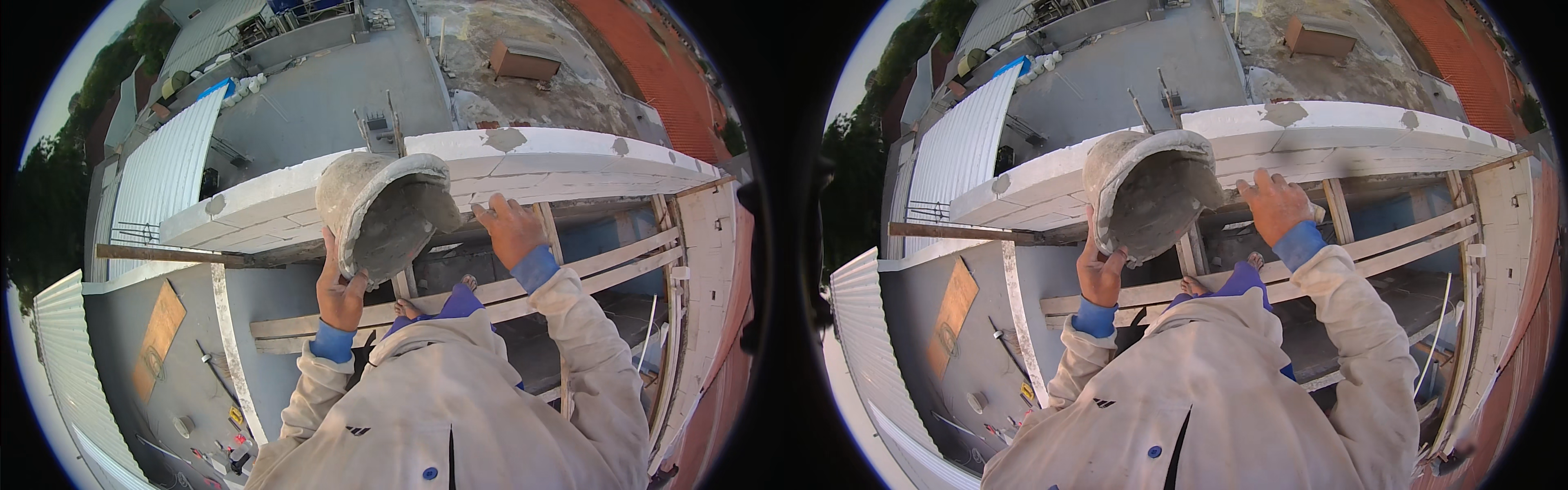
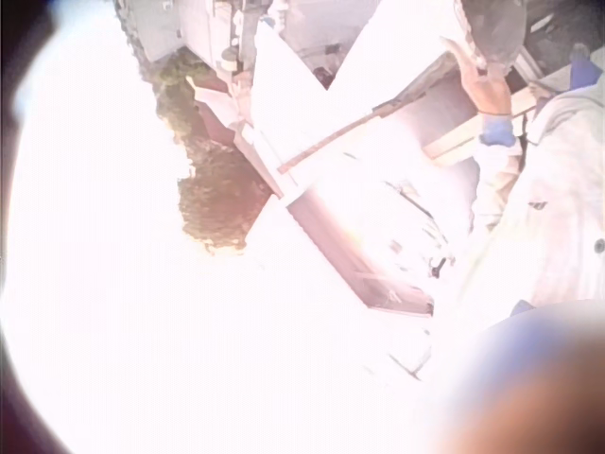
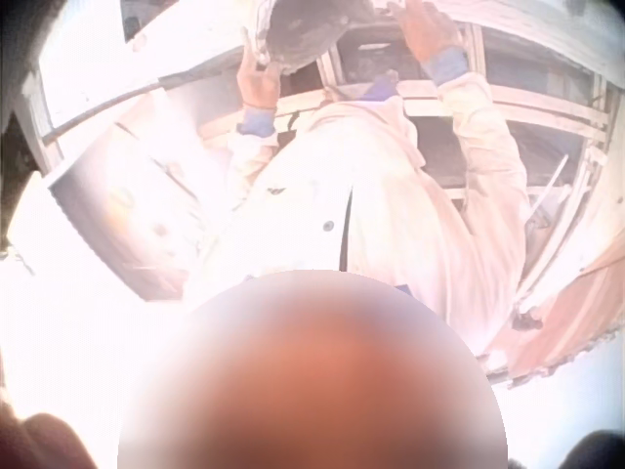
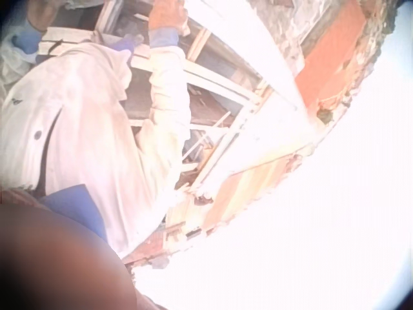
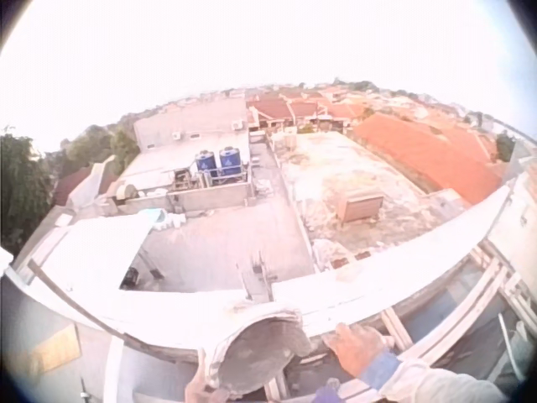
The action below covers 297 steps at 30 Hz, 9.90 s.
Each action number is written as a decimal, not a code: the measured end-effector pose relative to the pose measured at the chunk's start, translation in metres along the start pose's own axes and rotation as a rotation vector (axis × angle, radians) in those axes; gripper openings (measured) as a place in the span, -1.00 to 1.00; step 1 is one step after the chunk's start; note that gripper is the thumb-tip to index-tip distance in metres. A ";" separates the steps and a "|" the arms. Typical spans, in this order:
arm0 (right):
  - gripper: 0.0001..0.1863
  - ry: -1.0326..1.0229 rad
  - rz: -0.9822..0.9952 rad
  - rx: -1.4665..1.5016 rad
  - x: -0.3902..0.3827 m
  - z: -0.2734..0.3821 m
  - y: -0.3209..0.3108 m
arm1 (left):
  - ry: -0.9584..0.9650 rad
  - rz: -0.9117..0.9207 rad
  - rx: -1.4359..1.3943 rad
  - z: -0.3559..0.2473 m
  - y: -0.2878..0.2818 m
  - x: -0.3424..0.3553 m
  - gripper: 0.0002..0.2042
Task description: The person scoops cement from a bucket with a trowel and applies it to a hole in a white block wall. They then place a small white block into the hole and continue to apply cement around it to secure it in place.
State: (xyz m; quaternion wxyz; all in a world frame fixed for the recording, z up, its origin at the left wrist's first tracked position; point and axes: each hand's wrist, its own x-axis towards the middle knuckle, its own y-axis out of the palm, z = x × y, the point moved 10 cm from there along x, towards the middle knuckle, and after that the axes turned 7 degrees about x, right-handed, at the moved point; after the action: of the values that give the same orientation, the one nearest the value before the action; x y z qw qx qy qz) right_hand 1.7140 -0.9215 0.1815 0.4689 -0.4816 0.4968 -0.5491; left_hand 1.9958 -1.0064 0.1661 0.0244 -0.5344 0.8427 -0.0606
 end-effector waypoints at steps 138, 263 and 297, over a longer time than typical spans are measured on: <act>-0.79 0.618 0.475 0.281 -0.036 -0.363 0.643 | -1.204 -0.354 -0.443 0.611 0.306 -0.098 -0.38; -0.73 0.622 -0.266 0.212 -0.129 -0.219 -0.116 | 0.230 0.779 -0.107 -0.131 0.377 0.125 -0.54; -0.66 0.777 -0.871 0.492 -0.153 -0.267 -0.117 | 0.388 0.624 -0.159 -0.151 0.398 0.133 -0.55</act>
State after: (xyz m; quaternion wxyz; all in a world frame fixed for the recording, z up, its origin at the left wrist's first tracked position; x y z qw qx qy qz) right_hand 1.4588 -0.7369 0.2775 0.0847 -0.2832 0.2486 -0.9224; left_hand 1.5655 -0.9470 0.2677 -0.1600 -0.2308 0.9560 -0.0846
